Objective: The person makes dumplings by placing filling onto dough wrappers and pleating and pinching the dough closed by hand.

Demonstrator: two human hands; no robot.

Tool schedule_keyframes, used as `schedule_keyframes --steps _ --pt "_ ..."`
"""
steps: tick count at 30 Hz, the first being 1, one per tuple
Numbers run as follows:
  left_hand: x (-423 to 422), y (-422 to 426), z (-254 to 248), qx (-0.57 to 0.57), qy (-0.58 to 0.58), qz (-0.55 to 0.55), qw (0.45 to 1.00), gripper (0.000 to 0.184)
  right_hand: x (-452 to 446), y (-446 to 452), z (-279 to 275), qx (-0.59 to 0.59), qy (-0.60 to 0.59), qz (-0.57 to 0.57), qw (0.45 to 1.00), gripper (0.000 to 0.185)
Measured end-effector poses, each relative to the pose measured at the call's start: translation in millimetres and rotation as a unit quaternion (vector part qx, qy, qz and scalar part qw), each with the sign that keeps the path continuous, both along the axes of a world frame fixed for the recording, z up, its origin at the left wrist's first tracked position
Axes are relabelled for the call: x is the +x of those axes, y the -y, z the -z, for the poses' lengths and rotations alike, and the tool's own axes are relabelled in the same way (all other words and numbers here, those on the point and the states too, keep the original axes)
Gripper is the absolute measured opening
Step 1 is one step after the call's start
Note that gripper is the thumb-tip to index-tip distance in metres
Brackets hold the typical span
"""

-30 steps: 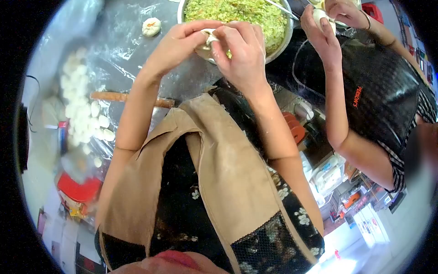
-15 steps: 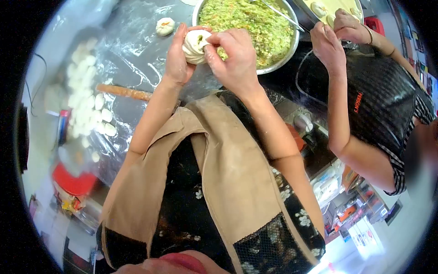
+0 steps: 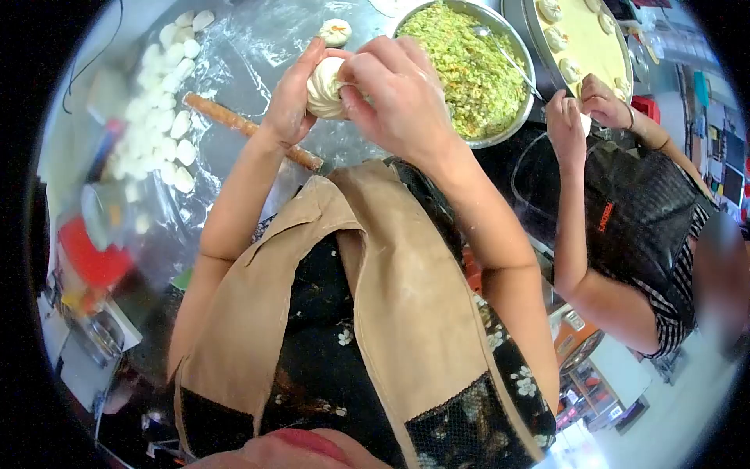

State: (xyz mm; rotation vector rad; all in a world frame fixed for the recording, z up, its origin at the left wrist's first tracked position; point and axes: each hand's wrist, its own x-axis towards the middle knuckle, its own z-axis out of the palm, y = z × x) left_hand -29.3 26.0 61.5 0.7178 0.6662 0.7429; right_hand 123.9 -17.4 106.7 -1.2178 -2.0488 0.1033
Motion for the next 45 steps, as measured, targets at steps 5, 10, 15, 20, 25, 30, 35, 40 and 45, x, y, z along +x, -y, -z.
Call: schedule_keyframes --steps 5,10,15,20,25,30,35,40,45 --pt "-20 1 -1 0.005 -0.014 0.066 0.998 0.052 -9 -2 -7 0.002 0.035 -0.081 0.996 0.019" --pt "-31 -3 -9 0.059 -0.102 0.127 0.985 0.059 -15 -8 -13 -0.012 0.108 -0.148 0.983 0.027" --pt "-29 -5 -13 0.06 -0.133 0.161 0.976 0.059 -14 -10 -15 0.051 0.096 -0.142 0.984 0.023" --pt "-29 -9 -20 0.058 -0.177 0.207 0.96 0.052 -10 -15 -16 0.021 0.139 -0.209 0.968 0.021" --pt "-33 -12 -25 0.078 -0.18 0.284 0.938 0.046 -20 -15 -31 0.012 0.146 -0.28 0.949 0.013" --pt "-16 -17 12 -0.069 -0.067 0.185 0.978 0.051 14 -24 -21 -0.182 0.02 -0.231 0.955 0.025" --pt "-3 -13 30 -0.068 0.076 0.041 0.994 0.061 -1 4 6 -0.133 -0.089 0.018 0.987 0.014" --pt "15 -10 36 -0.026 0.055 -0.074 0.995 0.066 -17 6 25 -0.051 -0.007 0.109 0.993 0.013" --pt "13 -1 49 -0.06 0.025 0.015 0.998 0.061 -10 20 37 -0.017 0.08 0.074 0.994 0.009"
